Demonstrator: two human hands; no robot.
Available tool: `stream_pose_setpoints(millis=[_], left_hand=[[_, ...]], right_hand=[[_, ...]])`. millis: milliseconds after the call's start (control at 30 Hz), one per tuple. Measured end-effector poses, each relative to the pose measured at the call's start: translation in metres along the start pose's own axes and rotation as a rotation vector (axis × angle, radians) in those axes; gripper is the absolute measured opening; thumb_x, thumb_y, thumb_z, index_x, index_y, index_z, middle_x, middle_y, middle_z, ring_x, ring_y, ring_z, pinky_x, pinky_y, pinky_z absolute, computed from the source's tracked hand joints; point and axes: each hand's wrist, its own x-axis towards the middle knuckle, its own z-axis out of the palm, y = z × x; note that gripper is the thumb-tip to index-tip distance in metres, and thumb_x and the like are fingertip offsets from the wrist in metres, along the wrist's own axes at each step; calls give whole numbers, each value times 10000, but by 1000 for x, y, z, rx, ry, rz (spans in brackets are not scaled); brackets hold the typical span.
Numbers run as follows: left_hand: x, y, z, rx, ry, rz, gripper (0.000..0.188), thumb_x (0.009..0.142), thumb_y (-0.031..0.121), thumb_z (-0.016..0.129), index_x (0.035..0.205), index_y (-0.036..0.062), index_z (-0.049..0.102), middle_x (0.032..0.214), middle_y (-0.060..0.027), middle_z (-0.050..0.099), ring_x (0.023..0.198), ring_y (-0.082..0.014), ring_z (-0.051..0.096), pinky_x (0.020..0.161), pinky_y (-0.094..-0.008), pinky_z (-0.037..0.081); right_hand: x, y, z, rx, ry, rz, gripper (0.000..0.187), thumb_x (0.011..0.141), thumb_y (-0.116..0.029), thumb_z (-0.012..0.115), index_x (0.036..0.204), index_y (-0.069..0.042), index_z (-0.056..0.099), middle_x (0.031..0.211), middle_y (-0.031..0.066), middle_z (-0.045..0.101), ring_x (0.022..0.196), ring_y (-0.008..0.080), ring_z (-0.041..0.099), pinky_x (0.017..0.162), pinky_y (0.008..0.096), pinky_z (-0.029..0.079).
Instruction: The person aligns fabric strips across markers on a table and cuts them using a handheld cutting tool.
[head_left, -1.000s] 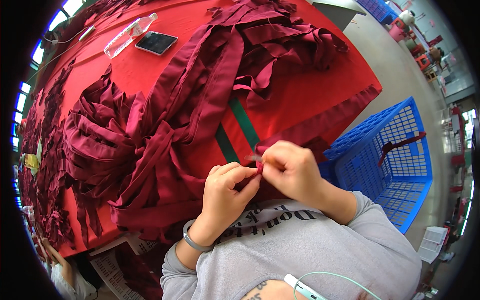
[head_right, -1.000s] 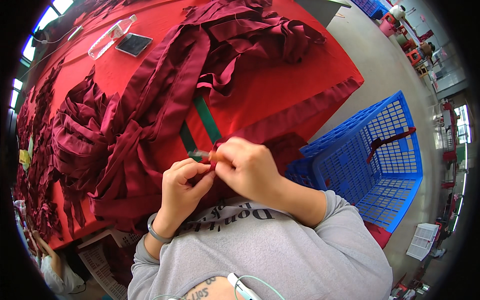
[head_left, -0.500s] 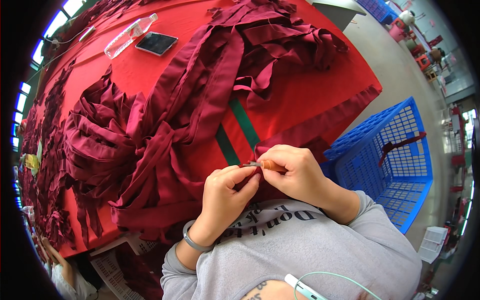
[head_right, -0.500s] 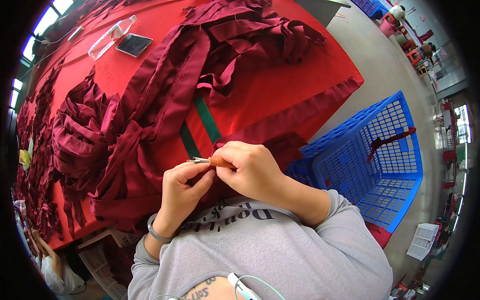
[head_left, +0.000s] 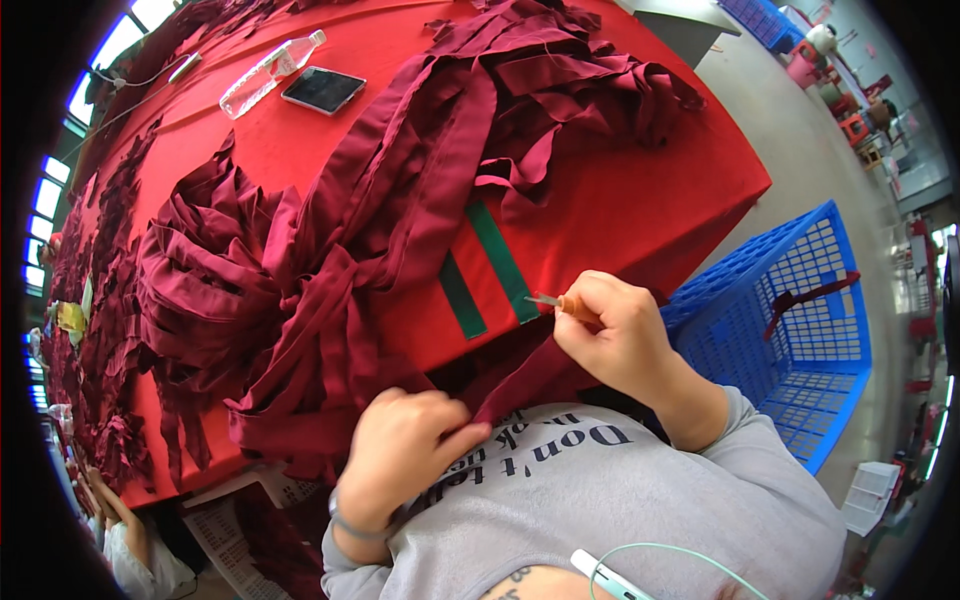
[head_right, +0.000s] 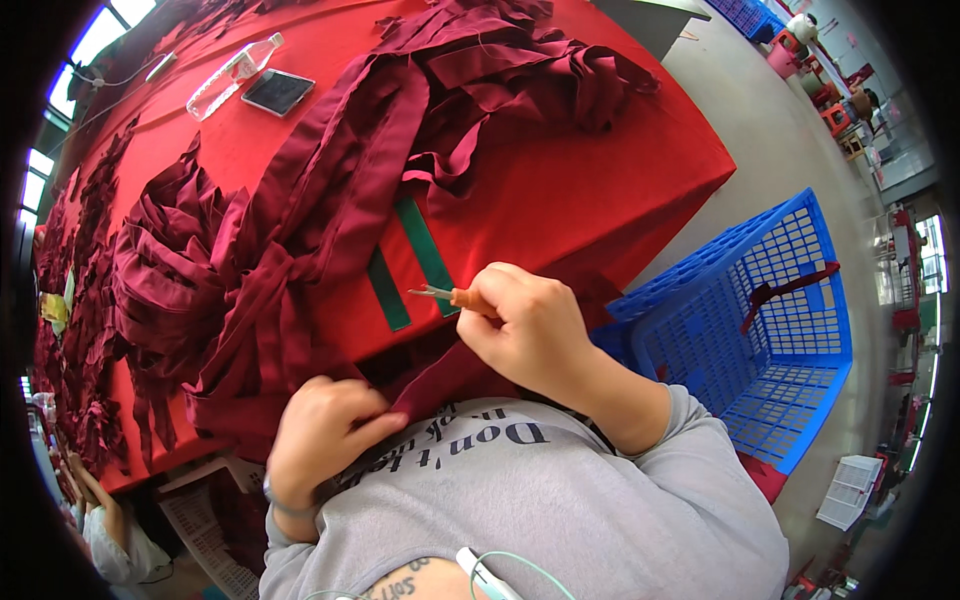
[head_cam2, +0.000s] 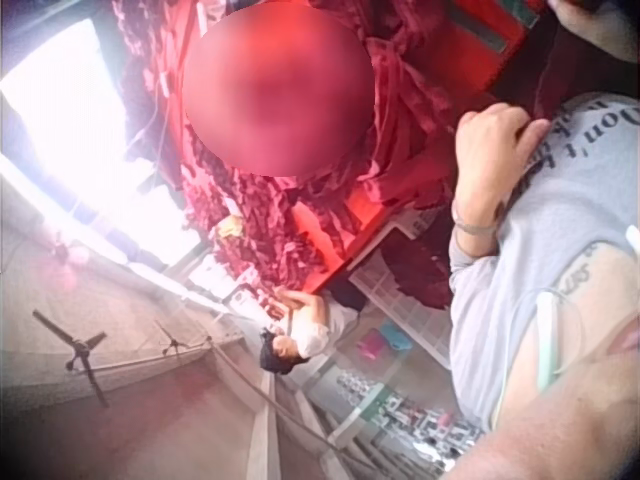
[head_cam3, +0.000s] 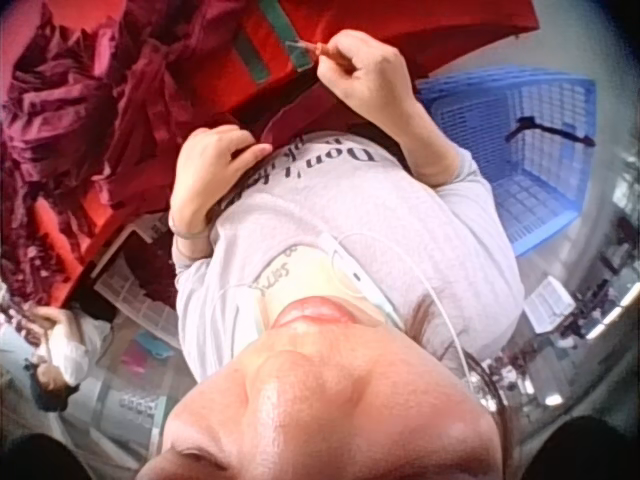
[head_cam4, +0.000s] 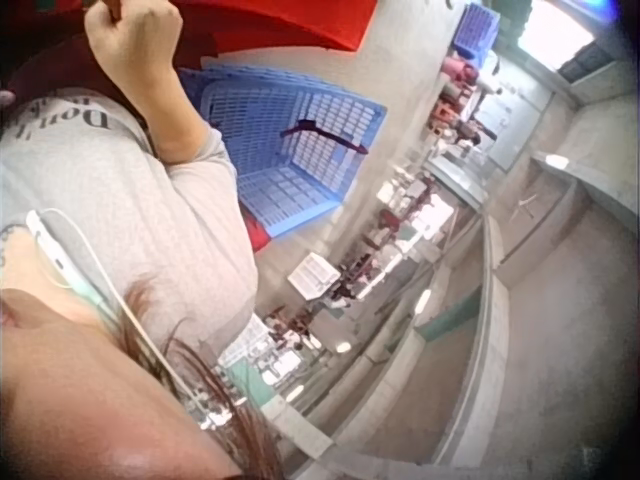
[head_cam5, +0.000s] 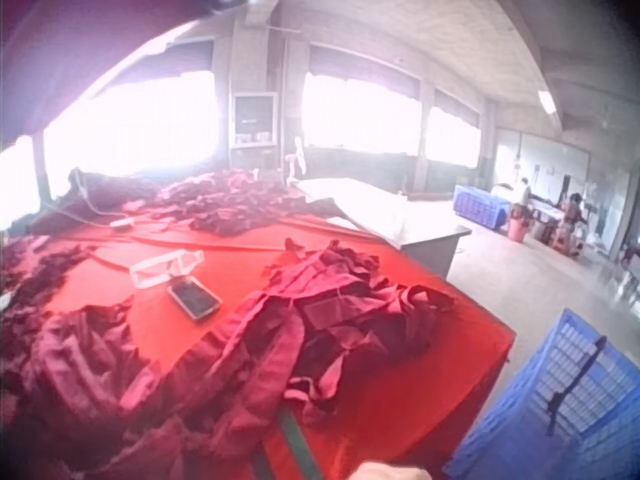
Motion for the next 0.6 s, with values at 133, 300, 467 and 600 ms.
stream_pose_setpoints(millis=[133,300,467,600], left_hand=[[-56,-8,-49,-17,221,-353,246,814,161,758,668,11,629,632,-79,556,596,-218,552,583,-326,412],[3,5,-34,190,936,-218,183,828,161,772,781,35,648,704,-78,578,617,-217,526,566,-349,406],[69,-30,3,420,742,-289,302,794,216,783,981,35,630,867,-100,617,821,-289,615,727,-380,469],[66,-36,-7,260,697,-265,207,800,142,758,938,38,645,835,-92,626,793,-280,610,718,-366,467]], right_hand=[[0,15,-10,149,-28,103,269,853,-110,721,677,2,550,596,72,467,511,159,442,486,317,349],[-5,22,3,259,-50,130,304,851,-82,731,663,2,507,585,46,397,536,125,369,494,310,320],[-8,6,7,404,-71,205,274,866,13,698,687,-17,492,620,-34,408,568,40,344,506,240,298],[-15,29,-3,439,-74,346,106,933,-50,662,843,-11,623,612,-67,474,543,-3,383,496,189,301]])
